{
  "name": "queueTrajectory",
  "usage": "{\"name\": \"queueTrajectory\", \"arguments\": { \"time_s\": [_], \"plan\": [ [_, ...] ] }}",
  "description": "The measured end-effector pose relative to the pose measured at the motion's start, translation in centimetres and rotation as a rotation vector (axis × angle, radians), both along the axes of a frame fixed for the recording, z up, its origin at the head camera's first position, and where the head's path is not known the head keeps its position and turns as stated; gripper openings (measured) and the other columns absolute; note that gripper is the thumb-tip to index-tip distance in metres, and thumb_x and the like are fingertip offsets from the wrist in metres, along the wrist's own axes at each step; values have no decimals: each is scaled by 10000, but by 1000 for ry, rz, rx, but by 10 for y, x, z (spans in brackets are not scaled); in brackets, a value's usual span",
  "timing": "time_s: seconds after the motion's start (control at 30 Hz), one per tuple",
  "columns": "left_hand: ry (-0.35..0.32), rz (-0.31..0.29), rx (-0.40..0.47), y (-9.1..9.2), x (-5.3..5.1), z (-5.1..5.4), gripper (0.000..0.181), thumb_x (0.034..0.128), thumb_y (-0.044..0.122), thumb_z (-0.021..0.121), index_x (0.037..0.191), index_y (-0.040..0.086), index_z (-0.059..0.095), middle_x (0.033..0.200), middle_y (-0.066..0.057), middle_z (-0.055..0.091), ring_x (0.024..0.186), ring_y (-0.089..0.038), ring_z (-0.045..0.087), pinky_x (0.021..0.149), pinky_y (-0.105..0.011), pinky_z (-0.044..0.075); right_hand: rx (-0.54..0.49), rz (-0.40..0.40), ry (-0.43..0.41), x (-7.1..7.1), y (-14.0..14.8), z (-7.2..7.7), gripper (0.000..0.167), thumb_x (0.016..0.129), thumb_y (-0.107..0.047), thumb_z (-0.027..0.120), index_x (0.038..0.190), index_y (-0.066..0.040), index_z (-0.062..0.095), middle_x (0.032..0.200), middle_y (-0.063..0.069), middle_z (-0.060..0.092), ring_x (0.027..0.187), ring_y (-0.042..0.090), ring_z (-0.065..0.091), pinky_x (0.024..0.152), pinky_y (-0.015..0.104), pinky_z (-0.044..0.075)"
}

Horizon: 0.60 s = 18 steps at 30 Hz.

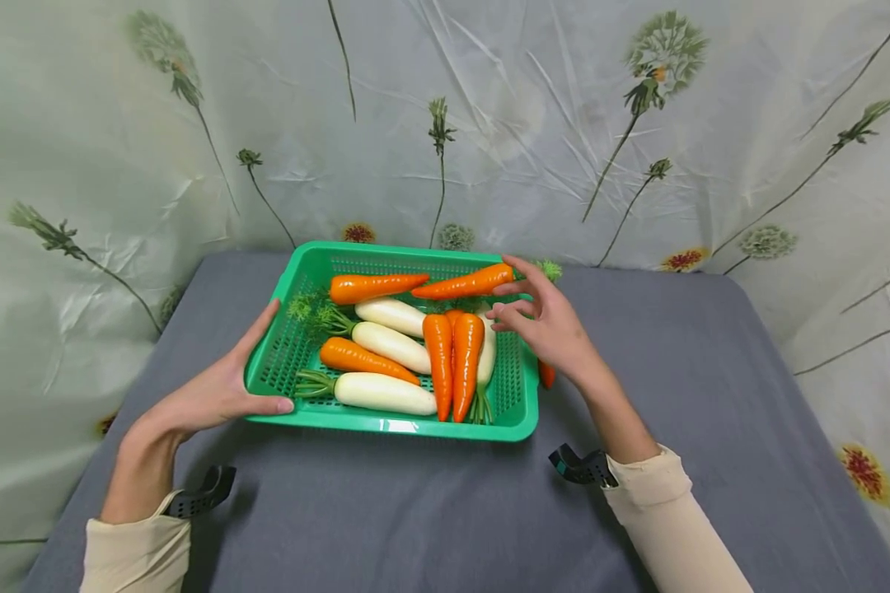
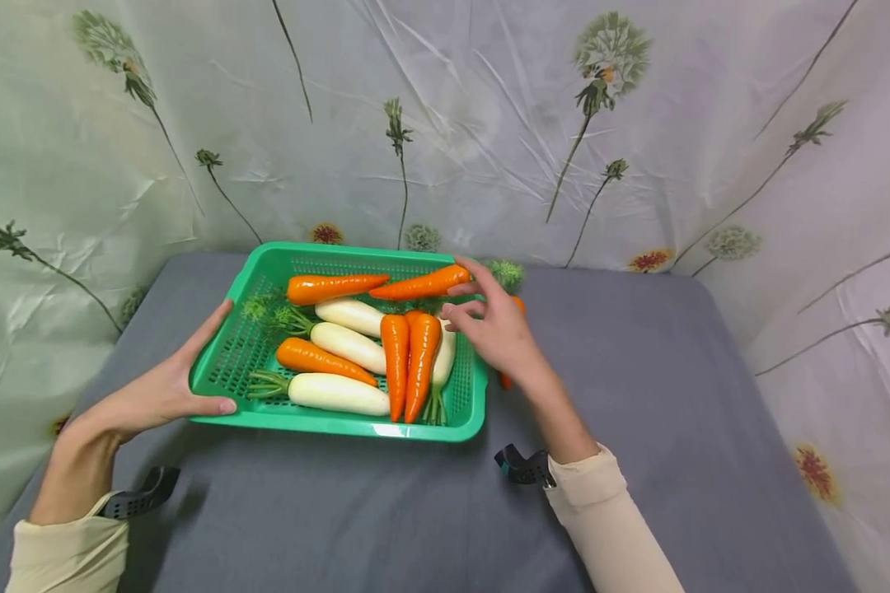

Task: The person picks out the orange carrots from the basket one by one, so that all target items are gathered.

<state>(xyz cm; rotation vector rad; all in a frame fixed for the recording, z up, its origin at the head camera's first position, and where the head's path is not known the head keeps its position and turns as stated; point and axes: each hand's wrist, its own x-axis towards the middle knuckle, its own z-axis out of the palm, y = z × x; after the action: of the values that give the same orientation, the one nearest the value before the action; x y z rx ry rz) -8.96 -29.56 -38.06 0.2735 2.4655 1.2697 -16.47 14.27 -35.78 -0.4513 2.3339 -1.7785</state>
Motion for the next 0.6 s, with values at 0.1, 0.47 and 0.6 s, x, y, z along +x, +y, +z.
{"name": "queueTrajectory", "arguments": {
  "time_s": [0.1,0.47,0.6],
  "plan": [
    [-1,0,6,0,-2,0,1322,833,180,863,1606,526,-151,1764,-126,-80,1533,-429,134,1112,-685,254,31,5,-25,-2,-2,5,740,1021,-93,646,1649,-247,284,1401,247,552,1091,441,702,934,541,586],
    [2,-5,20,1,-4,-1,1306,843,167,852,1613,517,-143,1763,-121,-77,1523,-420,144,1144,-500,304,200,38,-136,-12,-9,16,767,1043,-222,640,1671,-272,202,1482,244,524,1121,405,722,987,510,570],
    [4,-3,5,-1,-4,0,1301,849,183,853,1609,523,-146,1761,-134,-74,1500,-426,175,997,-163,324,291,69,-156,-17,-13,17,801,1046,-299,637,1682,-245,153,1566,216,452,1234,370,679,1047,511,531]
  ]
}}
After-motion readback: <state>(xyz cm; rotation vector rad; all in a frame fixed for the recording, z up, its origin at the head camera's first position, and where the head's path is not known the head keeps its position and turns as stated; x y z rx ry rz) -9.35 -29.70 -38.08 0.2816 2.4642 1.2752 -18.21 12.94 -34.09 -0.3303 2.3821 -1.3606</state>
